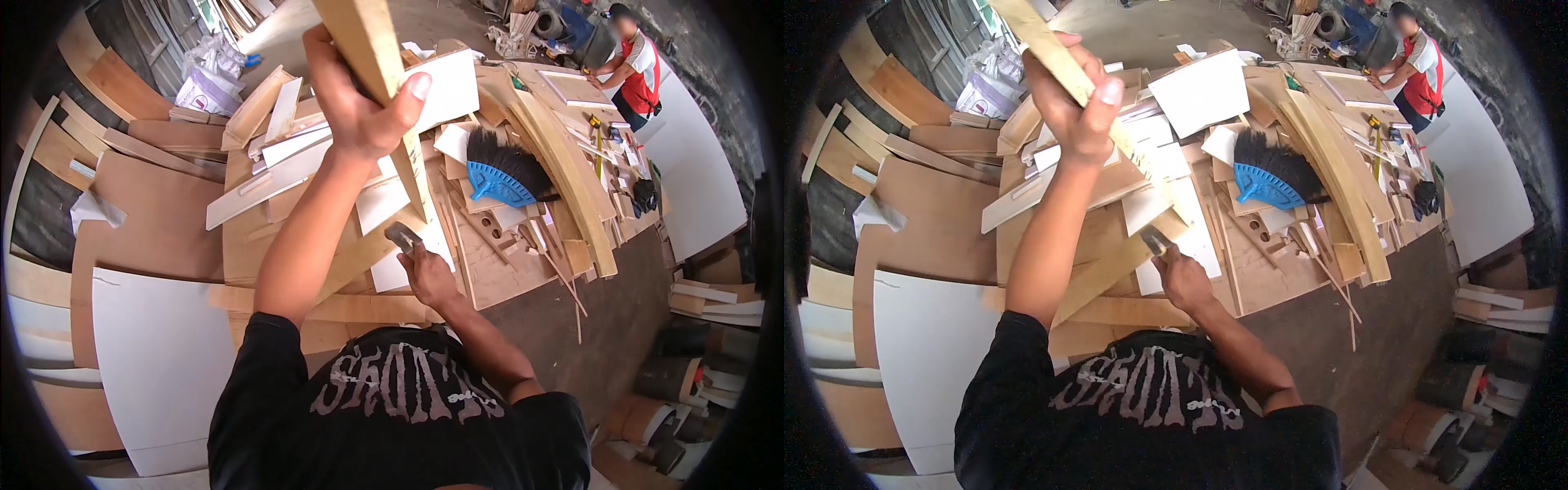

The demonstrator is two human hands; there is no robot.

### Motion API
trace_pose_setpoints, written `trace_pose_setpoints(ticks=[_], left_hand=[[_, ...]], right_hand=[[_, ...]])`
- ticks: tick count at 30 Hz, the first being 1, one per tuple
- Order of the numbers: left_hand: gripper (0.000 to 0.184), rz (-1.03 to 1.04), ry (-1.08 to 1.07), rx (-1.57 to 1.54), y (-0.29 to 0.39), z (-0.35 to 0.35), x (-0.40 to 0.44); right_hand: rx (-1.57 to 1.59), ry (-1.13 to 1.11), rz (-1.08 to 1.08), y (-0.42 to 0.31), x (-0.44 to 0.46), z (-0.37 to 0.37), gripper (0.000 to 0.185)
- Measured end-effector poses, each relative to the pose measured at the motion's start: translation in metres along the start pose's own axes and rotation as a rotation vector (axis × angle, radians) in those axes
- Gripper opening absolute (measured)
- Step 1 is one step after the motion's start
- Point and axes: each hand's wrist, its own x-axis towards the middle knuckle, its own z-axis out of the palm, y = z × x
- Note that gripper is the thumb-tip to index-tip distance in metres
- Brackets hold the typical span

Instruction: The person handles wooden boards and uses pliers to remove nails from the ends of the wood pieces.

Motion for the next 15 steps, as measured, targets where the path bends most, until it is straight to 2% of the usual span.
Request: trace_pose_setpoints(ticks=[2,4,6,7,11,13,15], left_hand=[[0.056,-0.039,-0.014,0.041,0.002,-0.008,0.003],[0.052,-0.052,-0.015,0.078,0.006,-0.014,0.006],[0.049,-0.078,-0.013,0.069,0.009,-0.018,0.007],[0.048,-0.111,-0.016,0.043,0.01,-0.02,0.006],[0.049,-0.129,-0.098,0.125,0.006,-0.021,-0.018],[0.049,-0.106,-0.097,0.12,0.005,-0.019,-0.017],[0.05,-0.073,-0.084,0.126,0.004,-0.019,-0.012]], right_hand=[[-0.118,0.034,-0.187,-0.006,0.003,0.003,0.042],[-0.145,0.031,-0.146,-0.008,-0.004,0.009,0.046],[-0.261,0.105,-0.107,0.033,-0.007,0.044,0.048],[-0.399,0.031,-0.065,0.059,-0.007,0.054,0.058],[-0.29,-0.074,0.105,0.04,0.008,0.033,0.048],[-0.15,-0.12,-0.071,0.031,-0.004,0.022,0.041],[-0.137,-0.063,-0.124,0.016,-0.024,0.014,0.039]])
